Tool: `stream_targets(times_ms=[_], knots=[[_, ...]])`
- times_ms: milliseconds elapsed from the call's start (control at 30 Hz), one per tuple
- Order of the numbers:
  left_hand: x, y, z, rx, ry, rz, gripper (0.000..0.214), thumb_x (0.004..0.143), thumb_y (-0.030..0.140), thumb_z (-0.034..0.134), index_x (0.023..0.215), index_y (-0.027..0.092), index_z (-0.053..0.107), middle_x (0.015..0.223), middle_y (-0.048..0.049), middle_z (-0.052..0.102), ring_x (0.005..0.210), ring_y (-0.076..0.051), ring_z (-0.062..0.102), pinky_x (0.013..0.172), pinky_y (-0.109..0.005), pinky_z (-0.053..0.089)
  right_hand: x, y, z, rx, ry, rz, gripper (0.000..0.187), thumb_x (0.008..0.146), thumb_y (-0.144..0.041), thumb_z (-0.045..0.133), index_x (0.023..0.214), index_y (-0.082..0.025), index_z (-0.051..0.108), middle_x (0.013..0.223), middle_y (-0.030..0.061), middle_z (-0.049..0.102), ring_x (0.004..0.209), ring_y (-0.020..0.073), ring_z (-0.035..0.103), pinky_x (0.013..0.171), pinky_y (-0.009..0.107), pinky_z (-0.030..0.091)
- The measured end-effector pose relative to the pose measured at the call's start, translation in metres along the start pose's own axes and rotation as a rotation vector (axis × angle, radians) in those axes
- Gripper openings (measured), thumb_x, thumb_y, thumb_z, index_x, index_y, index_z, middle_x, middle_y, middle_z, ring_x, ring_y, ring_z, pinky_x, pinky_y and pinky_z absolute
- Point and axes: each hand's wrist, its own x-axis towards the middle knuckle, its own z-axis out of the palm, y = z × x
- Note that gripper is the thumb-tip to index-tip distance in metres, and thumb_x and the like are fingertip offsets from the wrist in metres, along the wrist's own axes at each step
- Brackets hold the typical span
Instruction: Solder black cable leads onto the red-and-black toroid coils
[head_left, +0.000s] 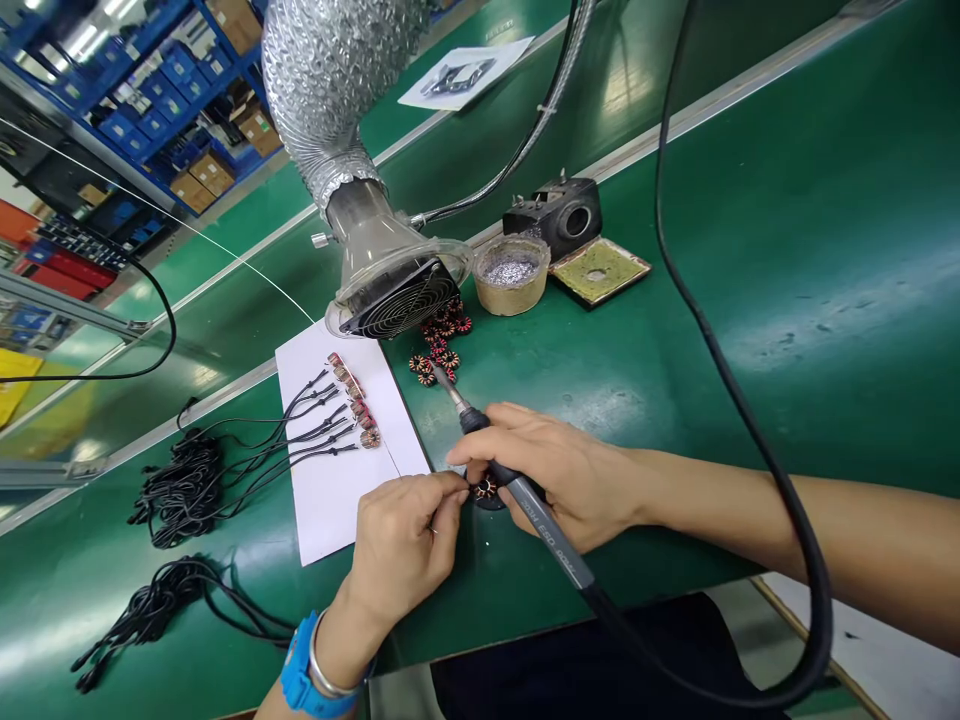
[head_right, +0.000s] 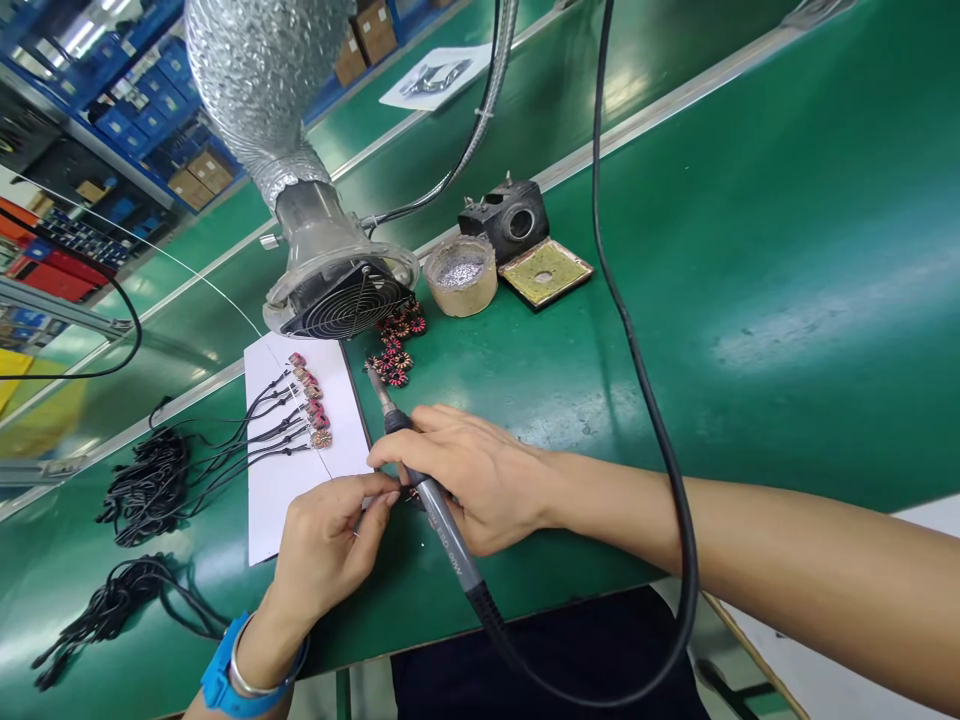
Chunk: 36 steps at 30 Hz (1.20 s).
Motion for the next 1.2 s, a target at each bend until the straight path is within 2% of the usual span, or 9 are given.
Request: stream_targets(times_ms=[100, 233, 333, 467, 700, 967, 1200], knots=[[0.000, -0.003, 0.004, 0.038, 0.022, 0.040, 0.012, 0.090, 0.015, 0.055, 0.093, 0.019, 0.066, 0.079, 0.0006, 0.074, 0.066, -0.015, 0.068, 0.063, -0.026, 0.048, -0.001, -0.001, -0.003, -0.025, -0.012, -0.012, 0.040, 0.077, -0.014, 0.047, 0.117, -0.013, 0.048, 0.080, 0.0048, 0.059, 0.072, 0.0188, 0.043, 0.068, 0.033, 0.040], [0.001, 0.001, 0.005, 0.066, 0.085, 0.062, 0.011, 0.089, 0.016, 0.058, 0.096, 0.019, 0.065, 0.078, 0.0005, 0.074, 0.062, -0.015, 0.066, 0.061, -0.026, 0.047, -0.005, -0.002, -0.009, -0.025, 0.063, 0.004, 0.050, 0.072, -0.008, 0.051, 0.121, -0.013, 0.045, 0.087, 0.0051, 0.062, 0.076, 0.0187, 0.044, 0.068, 0.031, 0.041], [0.000, 0.006, 0.001, 0.038, 0.103, 0.043, 0.012, 0.085, 0.017, 0.061, 0.097, 0.019, 0.064, 0.075, -0.0004, 0.073, 0.061, -0.015, 0.065, 0.058, -0.026, 0.046, -0.005, -0.003, -0.008, -0.084, 0.095, -0.012, 0.041, 0.078, -0.007, 0.051, 0.118, -0.013, 0.047, 0.084, 0.0051, 0.062, 0.076, 0.0187, 0.044, 0.066, 0.030, 0.040], [-0.002, 0.008, -0.003, 0.044, 0.096, 0.012, 0.013, 0.082, 0.018, 0.062, 0.095, 0.018, 0.064, 0.071, -0.0006, 0.071, 0.060, -0.015, 0.064, 0.055, -0.026, 0.045, -0.002, -0.004, 0.000, -0.170, 0.106, -0.051, 0.023, 0.089, -0.015, 0.050, 0.112, -0.016, 0.052, 0.077, 0.0035, 0.060, 0.071, 0.0182, 0.041, 0.063, 0.029, 0.037], [-0.002, 0.004, -0.005, 0.088, 0.062, 0.044, 0.005, 0.083, 0.018, 0.060, 0.087, 0.018, 0.063, 0.067, -0.0006, 0.069, 0.059, -0.017, 0.063, 0.055, -0.028, 0.044, 0.000, -0.014, 0.004, -0.350, 0.035, -0.066, 0.029, 0.090, -0.010, 0.043, 0.117, -0.017, 0.052, 0.072, 0.0028, 0.058, 0.072, 0.0198, 0.040, 0.065, 0.031, 0.035], [0.001, 0.001, -0.001, 0.116, 0.036, 0.087, 0.011, 0.087, 0.016, 0.060, 0.097, 0.020, 0.063, 0.077, -0.0001, 0.073, 0.063, -0.015, 0.065, 0.061, -0.027, 0.046, -0.003, -0.004, -0.014, -0.148, 0.104, -0.015, 0.028, 0.085, -0.012, 0.051, 0.113, -0.013, 0.051, 0.083, 0.0056, 0.063, 0.074, 0.0187, 0.043, 0.066, 0.031, 0.039], [0.001, -0.004, 0.002, 0.304, 0.036, 0.194, 0.018, 0.088, 0.008, 0.051, 0.094, 0.020, 0.063, 0.060, 0.0012, 0.061, 0.053, -0.016, 0.056, 0.054, -0.029, 0.038, -0.003, -0.006, -0.009, -0.100, 0.080, 0.000, 0.033, 0.079, -0.006, 0.050, 0.111, -0.013, 0.052, 0.081, 0.0045, 0.062, 0.074, 0.0183, 0.043, 0.065, 0.029, 0.039]])
